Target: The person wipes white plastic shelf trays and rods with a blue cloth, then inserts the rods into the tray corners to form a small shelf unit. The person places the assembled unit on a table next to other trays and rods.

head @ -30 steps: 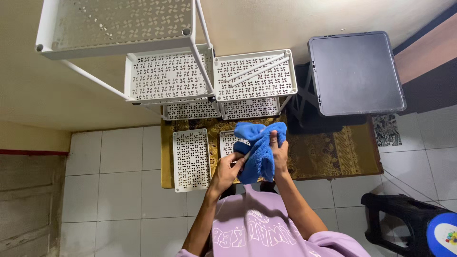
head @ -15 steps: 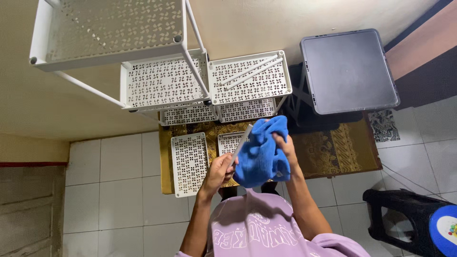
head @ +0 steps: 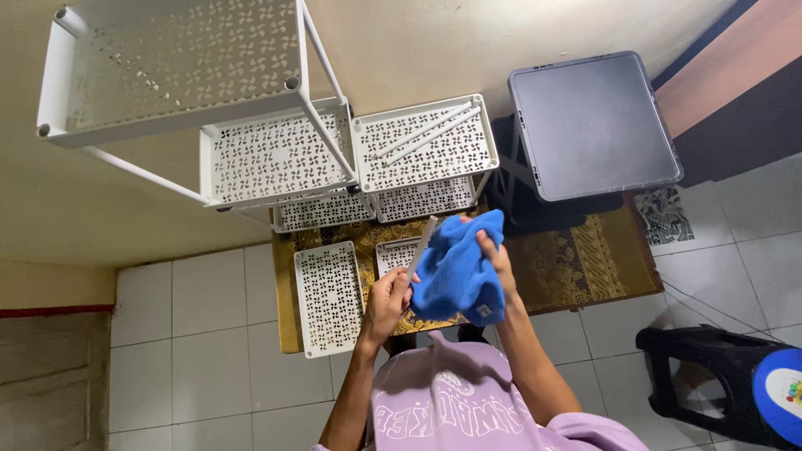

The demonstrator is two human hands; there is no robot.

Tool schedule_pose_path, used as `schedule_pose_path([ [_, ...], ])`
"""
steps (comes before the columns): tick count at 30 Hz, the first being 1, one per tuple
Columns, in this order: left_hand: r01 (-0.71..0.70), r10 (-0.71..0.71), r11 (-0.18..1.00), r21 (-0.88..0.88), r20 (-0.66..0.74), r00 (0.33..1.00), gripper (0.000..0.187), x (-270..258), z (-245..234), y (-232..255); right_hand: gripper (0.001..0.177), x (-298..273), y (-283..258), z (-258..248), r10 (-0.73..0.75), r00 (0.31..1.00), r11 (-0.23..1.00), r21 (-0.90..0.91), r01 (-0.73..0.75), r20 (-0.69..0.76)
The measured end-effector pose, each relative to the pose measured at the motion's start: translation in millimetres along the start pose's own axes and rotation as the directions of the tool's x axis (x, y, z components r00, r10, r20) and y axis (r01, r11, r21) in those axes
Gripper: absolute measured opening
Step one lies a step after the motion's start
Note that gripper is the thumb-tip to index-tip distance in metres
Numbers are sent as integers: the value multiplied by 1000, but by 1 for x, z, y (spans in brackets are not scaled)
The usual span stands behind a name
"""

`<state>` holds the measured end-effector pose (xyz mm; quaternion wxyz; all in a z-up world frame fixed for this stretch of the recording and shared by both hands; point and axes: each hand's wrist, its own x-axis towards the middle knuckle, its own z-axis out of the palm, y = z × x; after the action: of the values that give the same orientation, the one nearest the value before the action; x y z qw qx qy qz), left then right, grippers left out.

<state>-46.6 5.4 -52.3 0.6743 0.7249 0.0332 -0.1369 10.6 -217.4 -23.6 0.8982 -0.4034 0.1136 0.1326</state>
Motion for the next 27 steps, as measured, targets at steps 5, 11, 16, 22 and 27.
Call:
schedule_pose_path([
  [5, -53, 57, 924, 380, 1, 998, 28, 7, 20, 13, 31, 2, 34, -7, 9, 990, 938, -346, 40, 137],
  [11, -258, 439, 660, 706, -83, 895, 25, 1, 6, 62, 23, 14, 57, -62, -12, 1000, 924, -381, 21, 24],
  [16, -446, 460, 843, 301, 26, 887, 32, 34, 24, 87, 25, 17, 84, -96, 32, 968, 889, -451, 87, 249],
  [22, -317, 331, 940, -129, 106, 938, 26, 39, 33, 78, 33, -2, 59, -74, 140, 937, 865, -499, 42, 321],
  [27, -366, 321, 923, -115, -291, 901, 20, 54, 10, 67, 30, -20, 15, -31, 312, 823, 745, -660, 98, 474],
])
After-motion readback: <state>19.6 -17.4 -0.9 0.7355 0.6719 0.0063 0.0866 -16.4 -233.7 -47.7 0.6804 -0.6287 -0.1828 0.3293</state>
